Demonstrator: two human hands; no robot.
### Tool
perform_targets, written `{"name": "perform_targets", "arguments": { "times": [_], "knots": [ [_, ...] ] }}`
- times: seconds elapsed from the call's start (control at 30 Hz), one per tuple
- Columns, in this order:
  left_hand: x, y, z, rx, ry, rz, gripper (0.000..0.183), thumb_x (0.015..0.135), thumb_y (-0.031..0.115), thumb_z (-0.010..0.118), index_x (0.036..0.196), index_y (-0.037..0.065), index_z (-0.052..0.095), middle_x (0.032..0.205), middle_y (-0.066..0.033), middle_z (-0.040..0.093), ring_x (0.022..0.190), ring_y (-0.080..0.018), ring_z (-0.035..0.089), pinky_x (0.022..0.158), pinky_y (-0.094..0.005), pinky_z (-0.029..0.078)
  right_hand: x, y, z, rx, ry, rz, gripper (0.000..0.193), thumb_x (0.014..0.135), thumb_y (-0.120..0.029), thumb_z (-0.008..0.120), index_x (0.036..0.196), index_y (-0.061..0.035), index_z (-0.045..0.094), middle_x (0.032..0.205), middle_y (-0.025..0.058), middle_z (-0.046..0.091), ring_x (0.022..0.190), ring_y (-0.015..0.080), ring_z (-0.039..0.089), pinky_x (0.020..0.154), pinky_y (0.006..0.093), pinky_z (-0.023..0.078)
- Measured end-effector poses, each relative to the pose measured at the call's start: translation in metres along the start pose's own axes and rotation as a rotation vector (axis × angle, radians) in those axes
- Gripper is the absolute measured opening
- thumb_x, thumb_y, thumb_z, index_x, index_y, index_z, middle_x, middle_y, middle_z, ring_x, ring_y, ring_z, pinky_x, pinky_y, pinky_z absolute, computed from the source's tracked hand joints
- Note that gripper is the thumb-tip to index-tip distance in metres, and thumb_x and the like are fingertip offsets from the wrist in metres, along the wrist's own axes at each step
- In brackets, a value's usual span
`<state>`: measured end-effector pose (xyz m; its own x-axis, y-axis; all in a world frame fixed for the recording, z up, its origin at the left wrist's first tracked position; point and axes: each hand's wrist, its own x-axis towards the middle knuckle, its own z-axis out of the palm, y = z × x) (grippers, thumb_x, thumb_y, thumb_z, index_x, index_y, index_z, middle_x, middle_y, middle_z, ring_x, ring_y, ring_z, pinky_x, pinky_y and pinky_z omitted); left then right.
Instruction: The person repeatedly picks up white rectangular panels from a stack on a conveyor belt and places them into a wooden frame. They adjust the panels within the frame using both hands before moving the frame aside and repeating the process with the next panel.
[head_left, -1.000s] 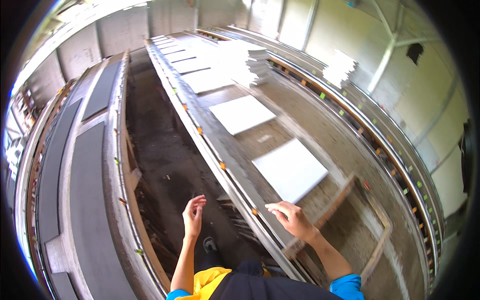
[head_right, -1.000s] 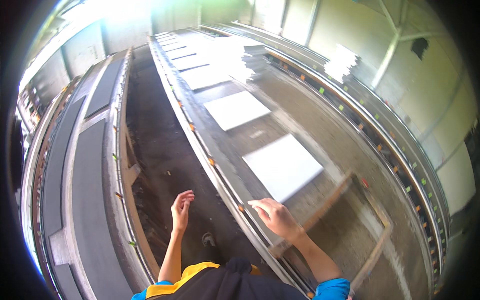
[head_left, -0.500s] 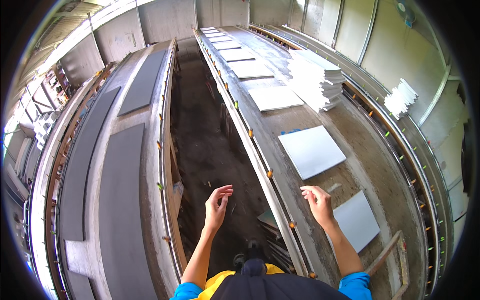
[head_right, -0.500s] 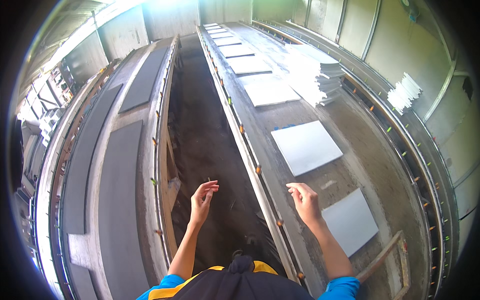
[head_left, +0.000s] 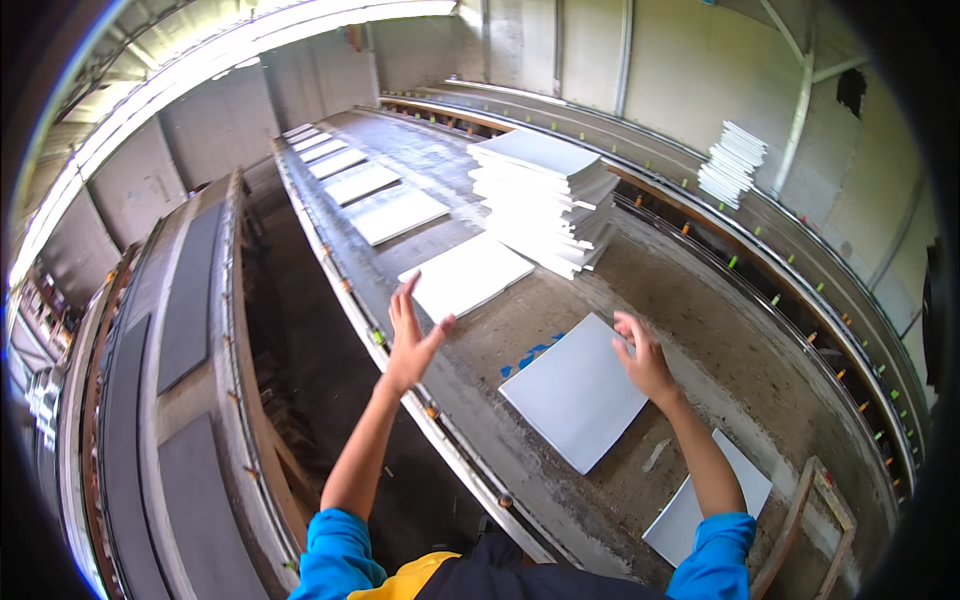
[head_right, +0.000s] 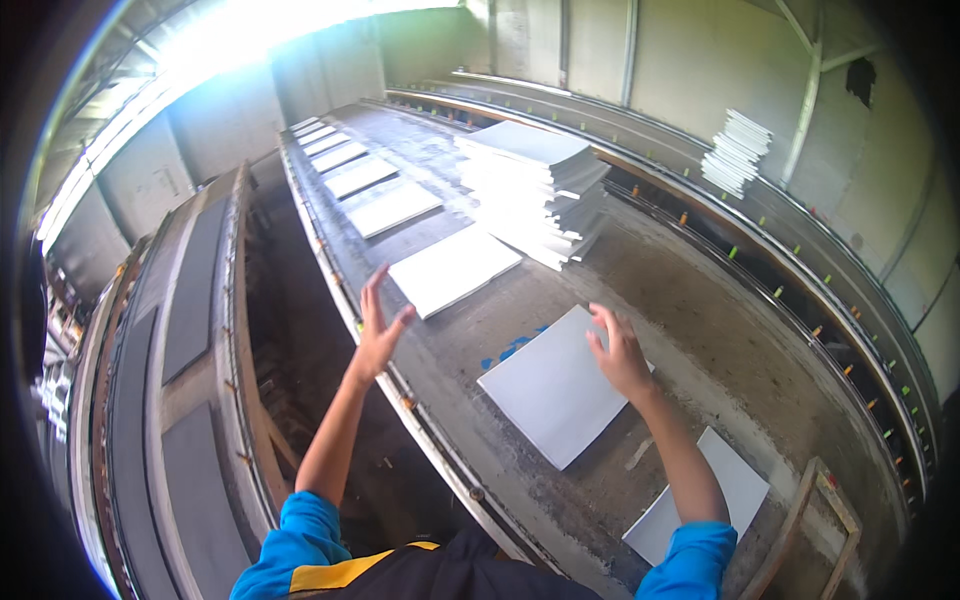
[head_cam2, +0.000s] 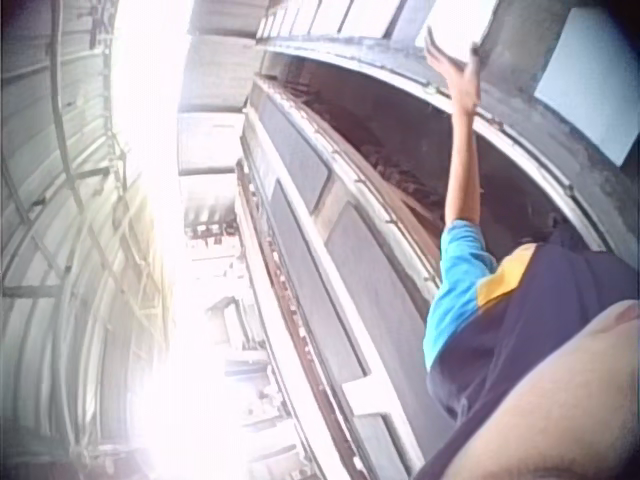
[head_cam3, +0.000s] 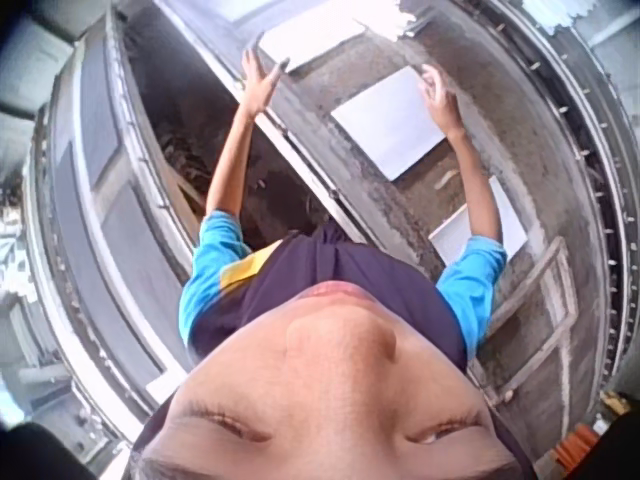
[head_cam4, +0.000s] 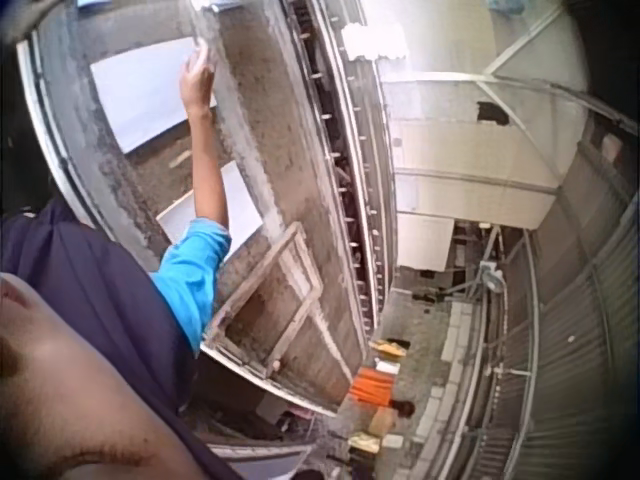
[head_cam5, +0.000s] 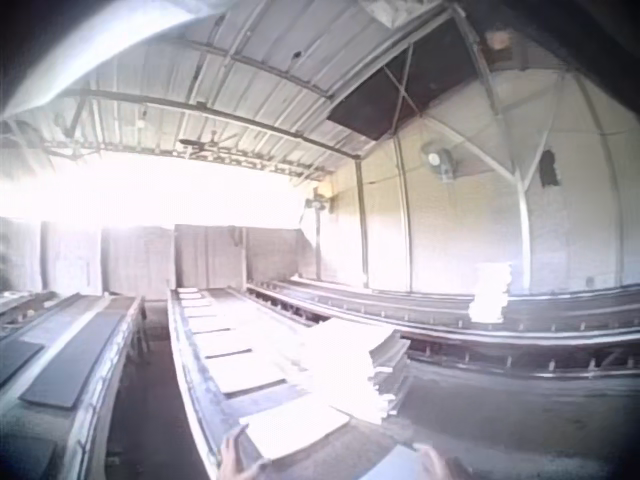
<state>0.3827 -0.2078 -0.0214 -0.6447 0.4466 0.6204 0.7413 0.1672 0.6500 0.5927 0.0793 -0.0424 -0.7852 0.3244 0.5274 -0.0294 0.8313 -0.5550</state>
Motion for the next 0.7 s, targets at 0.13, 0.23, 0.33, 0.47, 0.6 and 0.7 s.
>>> {"name": "perform_targets", "arguments": {
  "times": [0.13,0.23,0.33,0.47,0.6,0.7],
  "knots": [
    [0.102,-0.028,0.031,-0.064,-0.036,0.019,0.077,0.079,0.042,0.056,0.133,0.005,0.018,0.130,-0.0185,0.027,0.123,-0.0318,0.021,0.102,-0.0420,0.016,0.068,0.026,-0.004,0.054,0.087,0.107,0.050,0.080,-0.014,0.059,0.124,-0.0054,0.036,0.109,0.0161,0.050,0.099,0.0254,0.048,0.084,0.0369,0.040],
    [0.177,-0.065,0.051,-0.091,-0.086,-0.081,0.084,0.077,0.045,0.058,0.133,0.000,0.014,0.128,-0.0233,0.025,0.121,-0.0354,0.021,0.102,-0.0412,0.016,0.120,0.018,0.004,0.069,0.052,0.156,0.062,0.081,-0.024,0.060,0.130,-0.0062,0.026,0.120,0.0222,0.042,0.111,0.0299,0.042,0.092,0.0395,0.036],
    [0.250,-0.110,0.081,-0.080,-0.029,-0.007,0.087,0.075,0.047,0.059,0.132,-0.002,0.016,0.127,-0.0245,0.025,0.121,-0.0366,0.021,0.102,-0.0401,0.018,0.165,0.017,0.019,0.074,0.020,0.168,0.070,0.081,-0.033,0.058,0.133,-0.0057,0.019,0.129,0.0265,0.032,0.121,0.0344,0.033,0.099,0.0415,0.029],
    [0.335,-0.161,0.128,-0.139,-0.098,0.066,0.085,0.074,0.044,0.063,0.130,-0.005,0.021,0.126,-0.0240,0.027,0.120,-0.0376,0.023,0.102,-0.0409,0.019,0.222,0.024,0.045,-0.044,0.024,0.198,0.077,0.082,-0.032,0.057,0.135,-0.0043,0.009,0.134,0.0284,0.022,0.127,0.0364,0.023,0.102,0.0415,0.024],
    [0.383,-0.221,0.159,-0.186,-0.034,0.196,0.068,0.079,0.034,0.059,0.127,-0.004,0.030,0.123,-0.0226,0.036,0.113,-0.0371,0.034,0.097,-0.0408,0.027,0.276,0.042,0.096,-0.039,0.240,0.311,0.077,0.081,-0.025,0.059,0.134,-0.0026,0.008,0.136,0.0273,0.018,0.127,0.0368,0.020,0.103,0.0406,0.021],
    [0.403,-0.239,0.168,-0.292,-0.205,0.183,0.061,0.080,0.034,0.059,0.123,-0.003,0.037,0.119,-0.0197,0.042,0.111,-0.0374,0.037,0.096,-0.0398,0.029,0.299,0.031,0.118,-0.198,0.366,0.267,0.073,0.079,-0.017,0.058,0.133,-0.0014,0.011,0.130,0.0276,0.029,0.121,0.0374,0.033,0.099,0.0396,0.028]
  ]
}}
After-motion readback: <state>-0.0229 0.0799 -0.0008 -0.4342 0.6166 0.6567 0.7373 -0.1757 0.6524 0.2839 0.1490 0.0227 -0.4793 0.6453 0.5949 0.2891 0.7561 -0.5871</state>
